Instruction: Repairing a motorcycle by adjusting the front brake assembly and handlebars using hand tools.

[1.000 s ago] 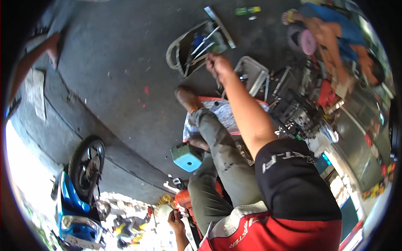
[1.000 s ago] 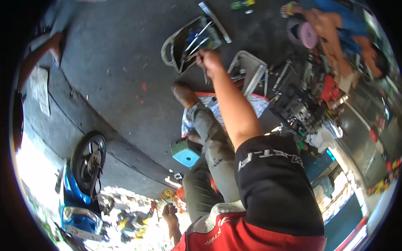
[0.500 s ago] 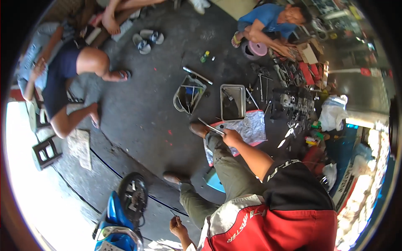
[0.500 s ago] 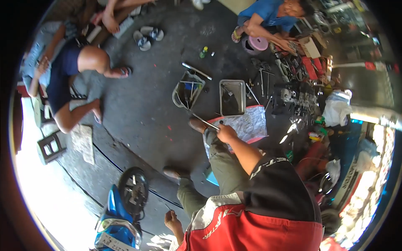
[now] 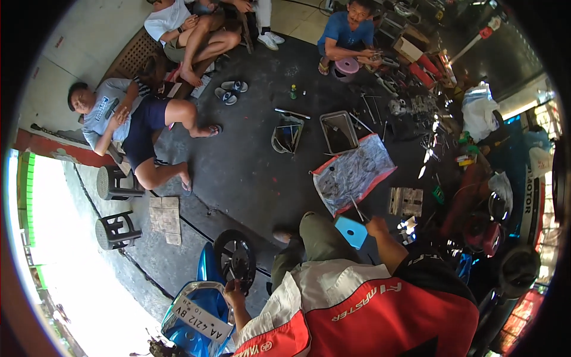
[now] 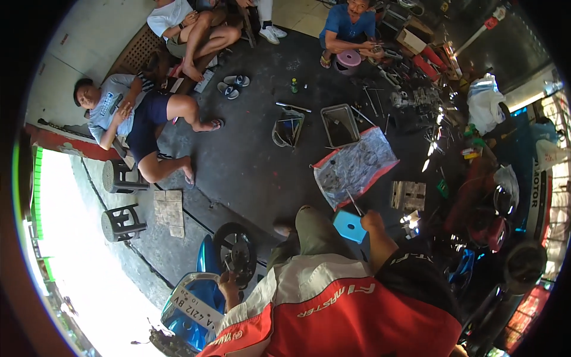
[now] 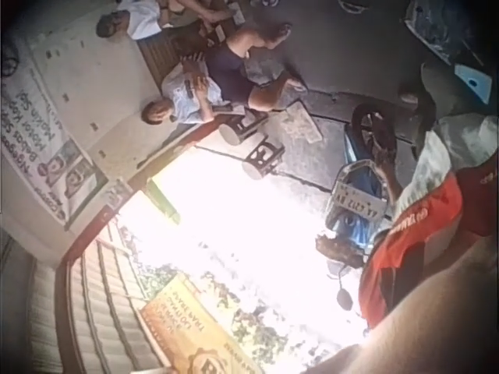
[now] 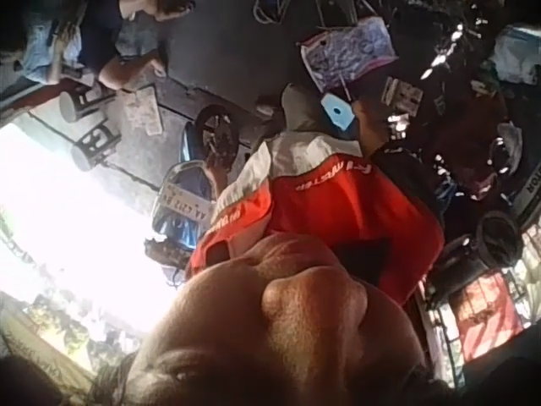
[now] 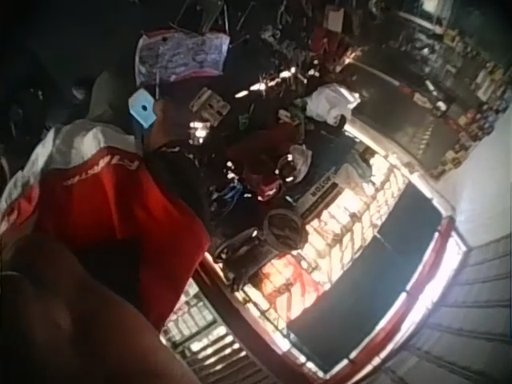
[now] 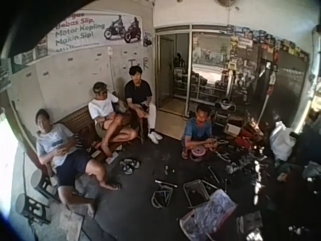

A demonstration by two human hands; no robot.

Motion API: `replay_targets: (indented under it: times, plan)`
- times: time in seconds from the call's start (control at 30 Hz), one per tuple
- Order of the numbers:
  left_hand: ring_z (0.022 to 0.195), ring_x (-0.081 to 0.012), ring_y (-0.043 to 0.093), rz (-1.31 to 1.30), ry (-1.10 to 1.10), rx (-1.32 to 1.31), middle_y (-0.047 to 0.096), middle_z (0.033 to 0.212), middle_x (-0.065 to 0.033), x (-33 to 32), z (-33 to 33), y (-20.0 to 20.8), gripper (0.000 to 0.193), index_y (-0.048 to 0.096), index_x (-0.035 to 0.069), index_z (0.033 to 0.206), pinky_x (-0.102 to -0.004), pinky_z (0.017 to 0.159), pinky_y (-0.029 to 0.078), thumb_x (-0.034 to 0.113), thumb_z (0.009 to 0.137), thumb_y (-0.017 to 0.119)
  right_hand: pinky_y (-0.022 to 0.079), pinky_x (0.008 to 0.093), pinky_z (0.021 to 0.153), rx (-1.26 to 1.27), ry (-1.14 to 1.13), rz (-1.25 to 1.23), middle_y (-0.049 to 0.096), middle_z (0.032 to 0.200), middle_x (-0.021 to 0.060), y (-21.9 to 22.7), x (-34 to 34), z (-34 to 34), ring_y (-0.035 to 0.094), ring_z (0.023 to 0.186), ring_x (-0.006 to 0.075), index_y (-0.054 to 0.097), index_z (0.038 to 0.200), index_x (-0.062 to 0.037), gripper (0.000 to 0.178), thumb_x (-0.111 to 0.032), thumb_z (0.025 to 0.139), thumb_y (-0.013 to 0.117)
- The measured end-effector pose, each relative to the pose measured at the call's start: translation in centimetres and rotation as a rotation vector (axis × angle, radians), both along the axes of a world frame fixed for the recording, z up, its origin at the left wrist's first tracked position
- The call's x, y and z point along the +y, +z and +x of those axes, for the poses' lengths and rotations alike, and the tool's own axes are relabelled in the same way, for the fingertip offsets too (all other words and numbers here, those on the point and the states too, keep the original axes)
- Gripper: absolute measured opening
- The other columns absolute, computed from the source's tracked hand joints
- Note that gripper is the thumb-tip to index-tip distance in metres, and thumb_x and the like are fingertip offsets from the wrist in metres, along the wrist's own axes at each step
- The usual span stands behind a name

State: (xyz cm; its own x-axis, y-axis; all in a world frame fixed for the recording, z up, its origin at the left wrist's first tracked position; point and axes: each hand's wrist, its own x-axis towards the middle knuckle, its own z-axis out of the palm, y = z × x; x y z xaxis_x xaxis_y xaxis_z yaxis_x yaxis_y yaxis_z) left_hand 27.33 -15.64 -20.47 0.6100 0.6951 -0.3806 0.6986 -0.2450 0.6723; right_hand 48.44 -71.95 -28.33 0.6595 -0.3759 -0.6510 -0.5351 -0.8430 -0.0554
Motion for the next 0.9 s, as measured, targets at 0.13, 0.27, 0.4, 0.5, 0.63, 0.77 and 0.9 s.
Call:
replay_targets:
  times: [0.13, 0.27, 0.4, 0.5, 0.63, 0.77, 0.9]
  plan:
    - [0.078, -0.0159, 0.069, 0.004, -0.138, -0.011, 0.075, 0.086, -0.0070, 1.7, -6.7, -3.8, 0.017, 0.073, 0.000, 0.098, -0.0314, 0.071, 0.052, 0.016, 0.091, 0.072, 0.054, 0.0483, 0.097, -0.025, 0.043, 0.041, 0.068, 0.115, 0.0291, 0.9, 2.4, -4.2, 0.065, 0.112, 0.0439, 0.071, 0.110, 0.0005, 0.034, -0.020, 0.085, 0.060]
    - [0.078, -0.0161, 0.068, -0.189, -0.128, -0.034, 0.073, 0.086, -0.0064, 1.0, -12.0, -6.4, 0.016, 0.070, 0.002, 0.101, -0.0313, 0.071, 0.052, 0.015, 0.092, 0.068, 0.053, 0.0497, 0.096, -0.087, 0.086, 0.109, 0.069, 0.117, 0.0275, 2.2, 3.6, -7.4, 0.065, 0.113, 0.0432, 0.069, 0.112, -0.0016, 0.032, -0.019, 0.087, 0.060]
    - [0.078, -0.0160, 0.066, -0.227, -0.141, -0.057, 0.072, 0.087, -0.0066, -3.4, -17.4, -3.8, 0.019, 0.066, 0.005, 0.104, -0.0323, 0.072, 0.052, 0.020, 0.093, 0.063, 0.054, 0.0516, 0.092, -0.220, 0.153, 0.164, 0.069, 0.113, 0.0283, 0.1, 2.8, -11.4, 0.067, 0.107, 0.0447, 0.068, 0.110, -0.0012, 0.030, -0.022, 0.088, 0.061]
    - [0.087, -0.0273, 0.070, -0.021, -0.063, -0.001, 0.073, 0.094, -0.0105, -7.1, -26.2, -1.8, 0.024, 0.066, 0.007, 0.107, -0.0399, 0.077, 0.053, 0.027, 0.093, 0.064, 0.054, 0.0489, 0.088, -0.298, 0.229, 0.292, 0.071, 0.106, 0.0271, 1.0, 3.4, -15.1, 0.067, 0.103, 0.0450, 0.071, 0.107, -0.0017, 0.030, -0.026, 0.091, 0.063]
    - [0.103, -0.0399, 0.067, 0.364, -0.373, 0.186, 0.072, 0.107, -0.0142, -8.9, -35.5, 0.8, 0.022, 0.068, 0.013, 0.110, -0.0476, 0.082, 0.055, 0.026, 0.092, 0.065, 0.054, 0.0527, 0.086, -0.127, 0.494, 0.284, 0.070, 0.102, 0.0290, -1.7, -0.8, -21.0, 0.068, 0.101, 0.0463, 0.072, 0.103, 0.0014, 0.033, -0.028, 0.093, 0.063]
    - [0.101, -0.0377, 0.069, 0.034, -0.080, 0.347, 0.073, 0.108, -0.0118, -9.5, -45.5, -1.7, 0.023, 0.071, 0.015, 0.110, -0.0464, 0.081, 0.056, 0.020, 0.089, 0.065, 0.053, 0.0562, 0.071, -0.228, 1.276, 0.236, 0.068, 0.087, 0.0285, -9.1, -9.7, -26.1, 0.069, 0.088, 0.0442, 0.071, 0.094, 0.0030, 0.031, -0.026, 0.093, 0.061]
    - [0.097, -0.0344, 0.071, 0.156, -0.104, 0.398, 0.075, 0.099, -0.0105, -10.7, -58.7, -1.8, 0.029, 0.071, 0.014, 0.114, -0.0443, 0.080, 0.057, 0.023, 0.086, 0.070, 0.053, 0.0560, 0.071, -0.236, 1.282, 0.243, 0.068, 0.086, 0.0284, -9.7, -6.7, -25.9, 0.069, 0.087, 0.0442, 0.071, 0.091, 0.0030, 0.030, -0.026, 0.093, 0.061]
